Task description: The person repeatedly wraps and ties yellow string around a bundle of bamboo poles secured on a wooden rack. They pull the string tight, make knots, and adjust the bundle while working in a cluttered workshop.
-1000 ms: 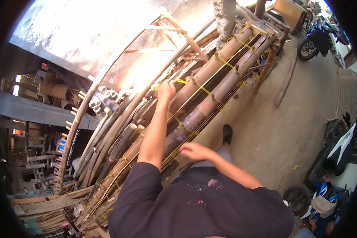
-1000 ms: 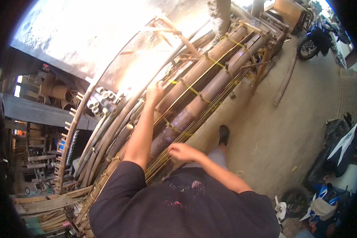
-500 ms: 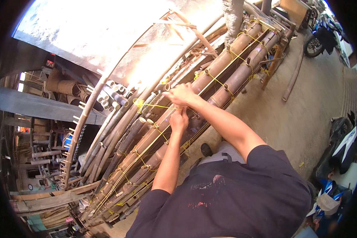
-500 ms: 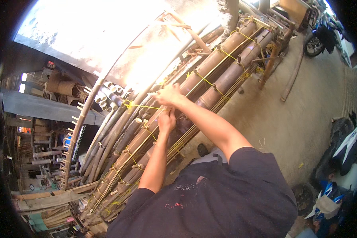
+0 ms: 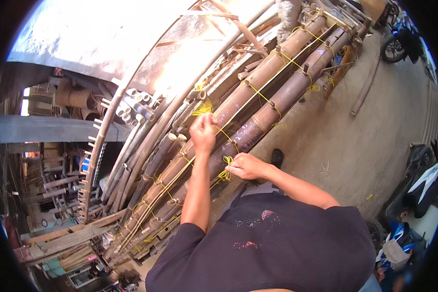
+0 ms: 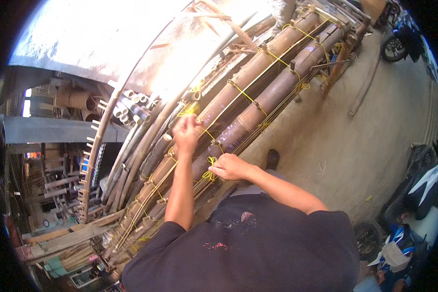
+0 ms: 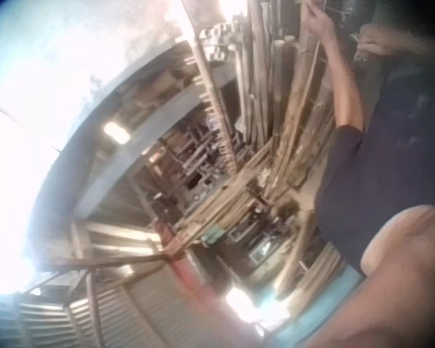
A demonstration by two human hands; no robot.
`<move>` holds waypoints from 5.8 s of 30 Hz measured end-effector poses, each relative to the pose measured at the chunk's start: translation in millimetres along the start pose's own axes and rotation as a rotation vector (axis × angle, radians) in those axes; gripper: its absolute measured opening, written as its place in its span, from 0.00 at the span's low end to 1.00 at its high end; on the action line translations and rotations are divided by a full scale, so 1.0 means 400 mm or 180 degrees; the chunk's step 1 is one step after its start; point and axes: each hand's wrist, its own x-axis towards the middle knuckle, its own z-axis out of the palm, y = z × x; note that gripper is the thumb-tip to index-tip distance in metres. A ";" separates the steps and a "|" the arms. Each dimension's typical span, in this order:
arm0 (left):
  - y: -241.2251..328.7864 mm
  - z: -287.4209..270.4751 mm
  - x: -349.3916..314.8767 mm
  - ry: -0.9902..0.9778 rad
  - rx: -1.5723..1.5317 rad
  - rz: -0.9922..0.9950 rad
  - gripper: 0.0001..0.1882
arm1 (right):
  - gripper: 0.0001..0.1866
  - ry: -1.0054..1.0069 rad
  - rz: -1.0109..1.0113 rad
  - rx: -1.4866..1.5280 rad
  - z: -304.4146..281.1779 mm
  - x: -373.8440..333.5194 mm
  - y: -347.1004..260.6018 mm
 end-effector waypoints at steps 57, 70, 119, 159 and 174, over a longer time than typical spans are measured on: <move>-0.104 -0.393 -0.154 0.0201 -0.0389 0.0033 0.11 | 0.25 -0.0200 0.0305 -0.0294 0.451 0.095 -0.128; -0.287 -0.656 -0.074 -0.0085 0.1722 0.0227 0.19 | 0.15 -0.0039 0.0562 -0.0444 0.706 0.072 -0.242; -0.377 -1.270 -0.528 -0.0840 0.2039 -0.0448 0.16 | 0.17 0.1103 0.2671 0.5186 1.240 0.189 -0.418; -0.480 -1.441 -0.460 -0.0095 0.1838 -0.0107 0.22 | 0.12 -0.0301 0.0140 -0.0421 1.478 0.230 -0.507; -0.704 -1.597 -0.842 -0.0351 0.1077 0.0191 0.14 | 0.14 -0.0693 0.0008 0.0407 1.656 0.674 -0.881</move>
